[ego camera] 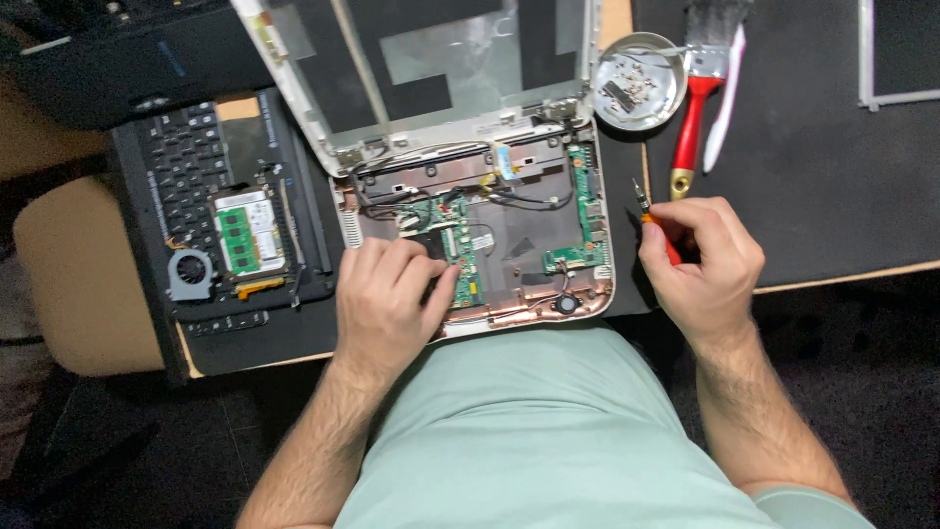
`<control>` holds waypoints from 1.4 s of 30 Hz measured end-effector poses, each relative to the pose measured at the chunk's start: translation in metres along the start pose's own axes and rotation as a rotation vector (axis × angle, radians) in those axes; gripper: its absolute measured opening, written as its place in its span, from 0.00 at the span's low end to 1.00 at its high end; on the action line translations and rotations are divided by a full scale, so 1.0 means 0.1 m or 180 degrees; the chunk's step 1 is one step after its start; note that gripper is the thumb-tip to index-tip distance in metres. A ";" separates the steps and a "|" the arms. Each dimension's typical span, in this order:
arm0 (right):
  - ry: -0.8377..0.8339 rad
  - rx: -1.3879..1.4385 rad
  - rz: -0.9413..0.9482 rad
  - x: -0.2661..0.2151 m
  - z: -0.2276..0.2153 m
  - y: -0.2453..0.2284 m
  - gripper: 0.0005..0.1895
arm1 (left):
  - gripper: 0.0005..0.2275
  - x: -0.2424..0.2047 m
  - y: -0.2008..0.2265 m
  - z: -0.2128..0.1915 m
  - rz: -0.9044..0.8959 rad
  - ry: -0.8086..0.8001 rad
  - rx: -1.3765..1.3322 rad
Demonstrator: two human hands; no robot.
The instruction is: The person uses a screwdriver to remove screws from a laptop's internal components, including the cooling fan and motherboard. They carefully disconnect ribbon cables and lift the motherboard out of the chassis, placing it on the desk.
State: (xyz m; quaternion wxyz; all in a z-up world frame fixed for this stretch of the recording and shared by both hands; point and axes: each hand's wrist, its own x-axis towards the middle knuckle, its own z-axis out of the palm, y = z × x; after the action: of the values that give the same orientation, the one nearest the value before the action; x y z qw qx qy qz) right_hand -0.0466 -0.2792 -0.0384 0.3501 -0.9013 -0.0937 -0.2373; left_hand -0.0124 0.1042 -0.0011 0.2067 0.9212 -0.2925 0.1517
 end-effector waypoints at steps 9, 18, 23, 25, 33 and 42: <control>-0.0012 0.0555 0.0009 0.04 -0.11 0.05 0.12 | 0.05 0.06 0.13 0.16 -0.0040 0.0114 -0.0174; -0.1169 0.0383 0.0027 0.30 -0.26 -0.42 0.06 | 0.05 0.45 0.64 0.51 0.0348 -0.0028 -0.0551; -0.1222 -0.0484 -0.0843 0.33 -0.14 -0.42 0.02 | 0.03 0.43 0.65 0.57 0.0203 -0.0192 -0.0637; -0.1193 -0.0532 -0.0904 0.34 -0.10 -0.42 0.02 | 0.03 0.41 0.65 0.58 0.0162 -0.0214 -0.0662; -0.1337 -0.0675 -0.0863 0.32 -0.06 -0.34 0.03 | 0.03 0.37 0.62 0.67 0.0102 -0.0234 -0.0788; -0.1369 -0.0475 -0.0963 0.35 -0.03 -0.25 0.02 | 0.02 0.34 0.62 0.69 0.0048 -0.0318 -0.0848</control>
State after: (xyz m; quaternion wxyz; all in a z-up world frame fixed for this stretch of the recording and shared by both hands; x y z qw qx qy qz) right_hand -0.0258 -0.2626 -0.0049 0.2153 -0.9301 -0.2817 -0.0963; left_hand -0.0116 0.0096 -0.0292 0.3112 0.8899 -0.3268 0.0670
